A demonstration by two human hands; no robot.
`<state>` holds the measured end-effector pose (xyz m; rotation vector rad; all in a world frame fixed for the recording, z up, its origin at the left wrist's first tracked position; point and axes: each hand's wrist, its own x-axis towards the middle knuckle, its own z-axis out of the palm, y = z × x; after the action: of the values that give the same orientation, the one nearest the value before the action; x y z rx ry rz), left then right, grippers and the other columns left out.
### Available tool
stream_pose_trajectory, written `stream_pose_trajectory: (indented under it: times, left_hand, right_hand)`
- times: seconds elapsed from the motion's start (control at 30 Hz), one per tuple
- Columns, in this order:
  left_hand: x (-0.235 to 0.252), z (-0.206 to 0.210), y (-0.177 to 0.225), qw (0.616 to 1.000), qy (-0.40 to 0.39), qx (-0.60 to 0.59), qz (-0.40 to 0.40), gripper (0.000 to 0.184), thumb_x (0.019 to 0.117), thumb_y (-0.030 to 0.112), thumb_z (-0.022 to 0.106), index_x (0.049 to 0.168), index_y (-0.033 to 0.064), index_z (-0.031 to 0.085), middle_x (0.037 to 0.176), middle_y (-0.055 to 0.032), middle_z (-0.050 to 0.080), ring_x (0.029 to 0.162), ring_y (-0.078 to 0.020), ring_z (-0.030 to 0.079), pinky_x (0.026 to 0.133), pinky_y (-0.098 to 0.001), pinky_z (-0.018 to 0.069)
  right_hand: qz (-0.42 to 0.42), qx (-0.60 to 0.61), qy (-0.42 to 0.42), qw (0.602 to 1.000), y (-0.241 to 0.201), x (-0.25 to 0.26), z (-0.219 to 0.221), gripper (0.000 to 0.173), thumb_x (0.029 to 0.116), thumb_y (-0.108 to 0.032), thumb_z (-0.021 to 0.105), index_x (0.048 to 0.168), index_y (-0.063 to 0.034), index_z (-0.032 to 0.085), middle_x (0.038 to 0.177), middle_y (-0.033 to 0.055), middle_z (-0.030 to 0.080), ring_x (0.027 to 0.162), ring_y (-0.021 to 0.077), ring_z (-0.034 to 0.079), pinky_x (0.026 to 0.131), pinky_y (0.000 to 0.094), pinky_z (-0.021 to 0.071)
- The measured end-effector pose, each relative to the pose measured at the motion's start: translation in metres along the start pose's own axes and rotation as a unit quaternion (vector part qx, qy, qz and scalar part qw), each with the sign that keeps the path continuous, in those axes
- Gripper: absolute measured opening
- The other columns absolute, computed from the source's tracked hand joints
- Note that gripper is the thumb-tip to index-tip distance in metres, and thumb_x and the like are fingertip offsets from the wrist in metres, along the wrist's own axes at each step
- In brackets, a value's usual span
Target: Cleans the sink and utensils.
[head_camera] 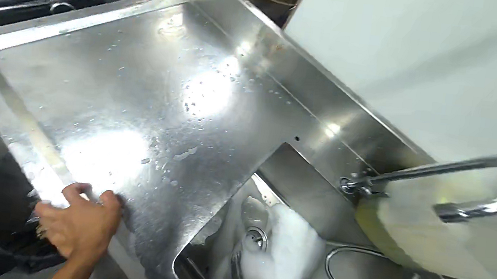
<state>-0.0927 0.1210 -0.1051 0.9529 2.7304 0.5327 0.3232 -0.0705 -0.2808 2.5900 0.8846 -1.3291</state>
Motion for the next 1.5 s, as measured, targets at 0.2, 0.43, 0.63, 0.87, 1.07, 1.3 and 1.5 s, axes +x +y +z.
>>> stream_pose_trajectory:
  times: [0.2, 0.43, 0.63, 0.87, 1.07, 1.3, 1.5]
  left_hand:
    - [0.001, 0.002, -0.001, 1.0, 0.013, -0.006, 0.003, 0.058, 0.0873, 0.043, 0.059, 0.134, 0.0088, 0.056, 0.151, -0.0433, 0.028, 0.132, -0.0648, 0.039, 0.093, -0.0762, 0.0404]
    - [0.0, -0.001, 0.0, 1.0, 0.009, -0.013, -0.005, 0.057, 0.0887, 0.043, 0.062, 0.133, 0.0081, 0.056, 0.153, -0.0424, 0.025, 0.135, -0.0647, 0.035, 0.094, -0.0759, 0.04]
    - [0.004, 0.005, -0.001, 1.0, 0.021, 0.0, -0.01, 0.057, 0.0873, 0.044, 0.059, 0.13, 0.007, 0.056, 0.152, -0.0424, 0.026, 0.135, -0.0632, 0.036, 0.096, -0.0747, 0.0391]
    - [0.002, 0.004, 0.001, 0.999, 0.024, 0.016, -0.014, 0.055, 0.0865, 0.044, 0.06, 0.129, 0.0099, 0.058, 0.151, -0.0403, 0.029, 0.135, -0.0602, 0.039, 0.097, -0.0712, 0.0424]
    - [0.001, 0.0, 0.004, 0.999, 0.021, 0.019, -0.028, 0.054, 0.0873, 0.045, 0.062, 0.13, 0.0124, 0.058, 0.152, -0.039, 0.031, 0.136, -0.0579, 0.04, 0.098, -0.0686, 0.0436]
    - [-0.001, -0.004, 0.007, 0.999, -0.003, 0.047, -0.025, 0.055, 0.0913, 0.046, 0.059, 0.135, 0.0125, 0.057, 0.153, -0.0388, 0.03, 0.137, -0.0577, 0.04, 0.098, -0.0672, 0.0457]
    - [0.0, -0.006, 0.001, 0.999, -0.005, 0.047, -0.004, 0.063, 0.0898, 0.053, 0.06, 0.137, 0.0119, 0.057, 0.15, -0.0376, 0.037, 0.137, -0.055, 0.043, 0.098, -0.066, 0.0475]
  right_hand:
    - [-0.224, 0.066, 0.438, 0.868, -0.135, -0.033, -0.224, 0.062, 0.0897, -0.009, 0.069, 0.144, 0.0123, 0.047, 0.146, 0.0387, 0.045, 0.136, 0.0508, 0.047, 0.112, 0.0605, 0.04]
    - [-0.059, -0.094, 0.348, 0.931, -0.187, -0.039, -0.308, 0.057, 0.0946, -0.024, 0.07, 0.135, 0.0121, 0.052, 0.144, 0.0379, 0.045, 0.116, 0.0506, 0.062, 0.092, 0.0627, 0.0524]
    - [-0.118, 0.125, 0.115, 0.978, -0.124, -0.016, -0.169, 0.06, 0.0942, -0.014, 0.068, 0.147, 0.0042, 0.046, 0.141, 0.0275, 0.055, 0.121, 0.0365, 0.062, 0.098, 0.0512, 0.0542]
    - [-0.14, 0.435, -0.018, 0.889, -0.179, -0.043, -0.192, 0.022, 0.1013, 0.0, 0.057, 0.121, 0.0078, 0.059, 0.101, 0.0179, 0.072, 0.085, 0.0211, 0.072, 0.077, 0.033, 0.0616]
    - [-0.162, 0.314, 0.083, 0.932, -0.209, -0.056, -0.223, 0.027, 0.1065, -0.03, 0.053, 0.107, -0.0074, 0.068, 0.064, -0.0034, 0.046, 0.046, 0.0044, 0.035, 0.043, 0.0213, 0.0324]
    - [-0.346, 0.443, 0.126, 0.817, -0.17, -0.131, -0.304, 0.037, 0.1115, -0.024, 0.029, 0.121, -0.005, 0.06, 0.096, 0.0017, 0.065, 0.081, 0.0095, 0.063, 0.075, 0.0297, 0.055]
    - [-0.435, 0.5, 0.097, 0.743, -0.18, -0.185, -0.36, 0.034, 0.1124, -0.035, 0.03, 0.111, -0.0137, 0.056, 0.078, -0.0047, 0.061, 0.076, 0.012, 0.066, 0.078, 0.0358, 0.0597]
